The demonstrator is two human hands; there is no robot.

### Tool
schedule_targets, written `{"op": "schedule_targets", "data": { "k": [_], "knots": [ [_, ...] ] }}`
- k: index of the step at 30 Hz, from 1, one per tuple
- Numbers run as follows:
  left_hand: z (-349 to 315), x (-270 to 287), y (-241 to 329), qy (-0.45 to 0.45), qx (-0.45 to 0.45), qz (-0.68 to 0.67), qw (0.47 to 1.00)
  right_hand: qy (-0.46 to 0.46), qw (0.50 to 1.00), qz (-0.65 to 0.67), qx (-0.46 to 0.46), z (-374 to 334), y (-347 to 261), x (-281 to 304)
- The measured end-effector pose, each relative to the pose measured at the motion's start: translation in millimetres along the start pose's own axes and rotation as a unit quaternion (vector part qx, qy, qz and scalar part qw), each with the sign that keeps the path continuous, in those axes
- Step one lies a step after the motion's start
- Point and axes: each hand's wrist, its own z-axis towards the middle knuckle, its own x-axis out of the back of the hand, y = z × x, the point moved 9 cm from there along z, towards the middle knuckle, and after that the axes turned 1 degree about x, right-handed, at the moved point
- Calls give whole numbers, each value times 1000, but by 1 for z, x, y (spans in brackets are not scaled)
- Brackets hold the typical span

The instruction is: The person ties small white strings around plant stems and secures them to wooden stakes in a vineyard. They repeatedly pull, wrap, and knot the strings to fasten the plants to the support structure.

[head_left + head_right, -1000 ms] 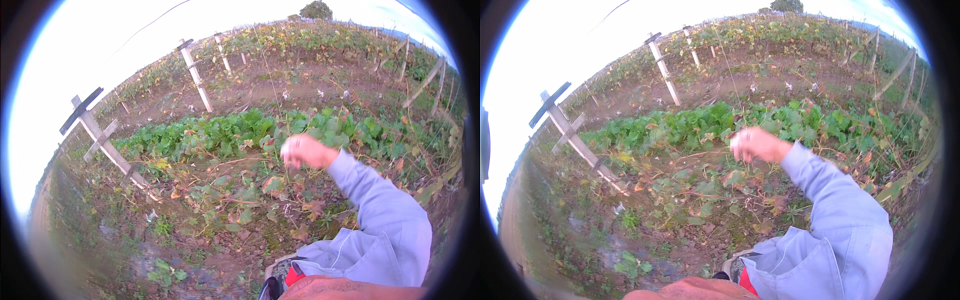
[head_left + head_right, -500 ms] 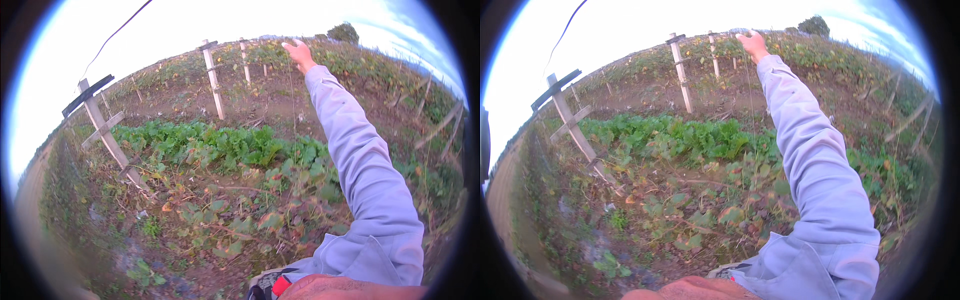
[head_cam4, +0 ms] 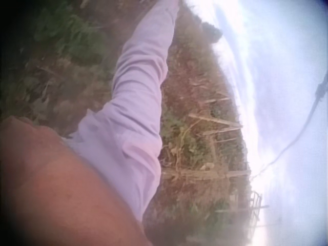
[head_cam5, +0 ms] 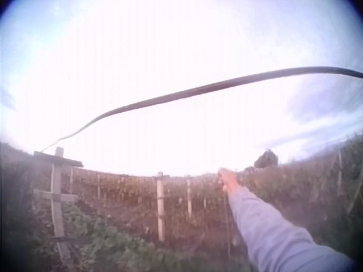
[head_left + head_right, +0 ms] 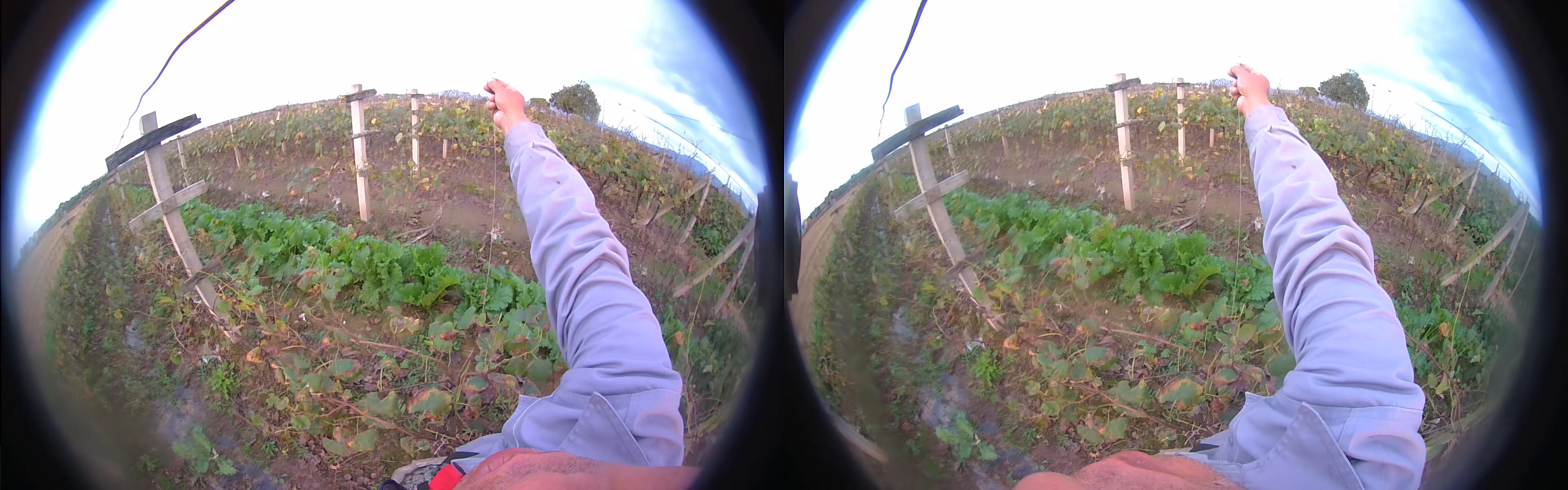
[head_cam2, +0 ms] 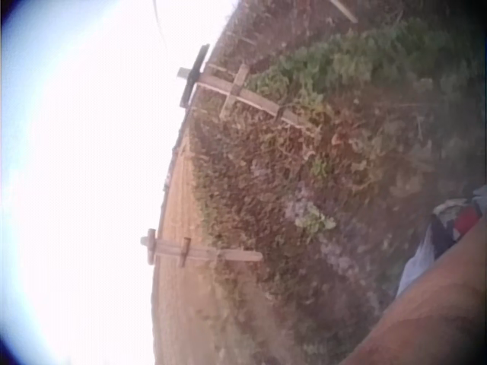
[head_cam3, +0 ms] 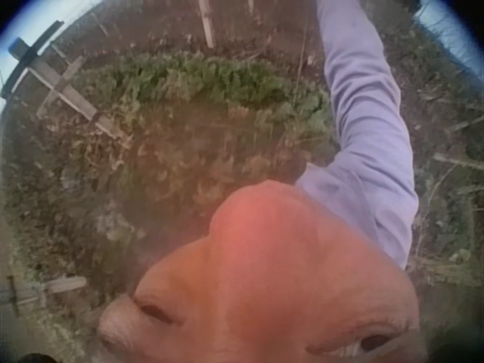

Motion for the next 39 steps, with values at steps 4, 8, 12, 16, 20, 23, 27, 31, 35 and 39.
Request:
{"op": "schedule_targets", "data": {
  "k": [4, 8, 12, 16, 20, 23, 27, 31, 35, 39],
  "knots": [
    [5, -3, 4, -3, 0, 3, 1000, 35, 999, 37, 5, -3, 3, 7],
    [8, -6, 4, -5, 1, 8, 1000, 17, 1000, -15, 4, -3, 6, 5],
    [10, -9, 4, -7, 3, 11, 1000, 28, 998, -56, -30, 0, 15, 10],
    [10, -9, 3, -7, 1, 13, 1000, 43, 985, -153, -71, -4, 27, 25],
    [9, -7, 2, -8, 2, 11, 1000, 6, 960, -258, -105, -23, 40, 34],
    [8, -6, -1, -8, -1, 10, 1000, -56, 932, -347, -89, -49, 43, 28],
    [6, -3, -6, -9, -5, 9, 1000, -49, 972, -222, -54, -80, 16, 33],
    [-3, 4, -16, -14, -5, 2, 1000, 5, 994, 27, -110, -123, -1, 59],
    [-17, 7, -54, -28, -3, 0, 1000, -107, 980, 37, -163, -234, 14, 51],
    [-40, 17, -147, -59, 26, 18, 998, -386, 882, -77, -258, -416, 16, 15]
  ]
}}
